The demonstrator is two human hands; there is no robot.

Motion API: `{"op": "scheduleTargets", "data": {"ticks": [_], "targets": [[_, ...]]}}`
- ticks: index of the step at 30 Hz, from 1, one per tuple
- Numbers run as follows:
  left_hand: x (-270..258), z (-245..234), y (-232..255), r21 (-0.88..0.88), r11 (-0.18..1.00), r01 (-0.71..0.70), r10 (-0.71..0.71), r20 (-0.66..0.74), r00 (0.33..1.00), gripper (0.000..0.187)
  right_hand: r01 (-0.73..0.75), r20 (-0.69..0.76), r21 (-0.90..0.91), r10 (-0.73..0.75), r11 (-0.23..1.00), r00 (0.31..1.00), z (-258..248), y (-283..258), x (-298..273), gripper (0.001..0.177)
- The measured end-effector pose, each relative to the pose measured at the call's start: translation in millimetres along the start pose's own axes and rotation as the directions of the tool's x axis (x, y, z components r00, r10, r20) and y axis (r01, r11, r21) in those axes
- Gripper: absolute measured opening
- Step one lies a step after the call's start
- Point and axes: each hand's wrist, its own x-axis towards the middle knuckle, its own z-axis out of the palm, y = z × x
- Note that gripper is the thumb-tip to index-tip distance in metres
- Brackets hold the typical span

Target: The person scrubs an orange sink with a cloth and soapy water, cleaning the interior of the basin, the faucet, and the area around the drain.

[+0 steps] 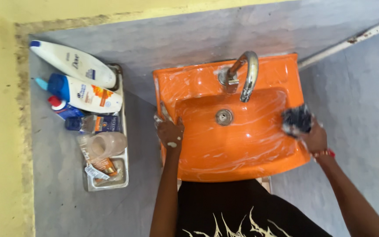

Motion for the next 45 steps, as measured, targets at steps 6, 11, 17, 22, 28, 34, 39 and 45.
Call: {"op": "scheduleTargets", "data": {"ticks": [6, 11, 17, 22, 28, 34, 39, 45], "targets": [[2, 22, -3, 0.017, 1.0, -0.021, 0.022, -0.093, 0.995, 0.096, -0.191, 0.217, -0.12, 0.213, 0.974, 0.953, -6, -35, 6, 0.066], [2, 19, 2, -0.055, 0.999, -0.003, 0.001, -0.027, 1.0, 0.096, 0.058, 0.087, -0.305, -0.033, 0.951, 0.996, 34, -45, 140, 0.121], [-3, 10, 2, -0.11, 0.993, -0.032, 0.024, -0.073, 0.997, 0.098, -0.073, 0.061, -0.396, 0.106, 0.915, 0.992, 46, -25, 124, 0.132], [-5, 12, -4, -0.147, 0.986, -0.079, 0.058, -0.139, 0.989, 0.099, -0.303, 0.005, -0.215, 0.312, 0.928, 0.95, 27, -5, -28, 0.116], [-2, 49, -23, -0.148, 0.988, -0.052, 0.051, -0.012, 0.999, 0.088, -0.356, -0.361, -0.588, 0.159, 0.727, 0.919, 66, -62, -119, 0.1], [15, 98, -41, -0.053, 0.995, -0.079, 0.081, 0.033, 0.996, 0.074, 0.009, 0.647, -0.018, 0.005, 1.0, 0.762, 200, -152, -118, 0.062], [4, 41, -20, -0.199, 0.98, 0.027, -0.006, 0.107, 0.994, 0.083, -0.207, 0.732, 0.431, -0.207, 0.878, 0.649, 291, -224, -132, 0.085], [-1, 16, -16, -0.288, 0.955, -0.066, 0.047, -0.072, 0.996, 0.075, 0.627, 0.689, -0.152, -0.373, 0.764, 0.622, 195, -102, -65, 0.07]]}}
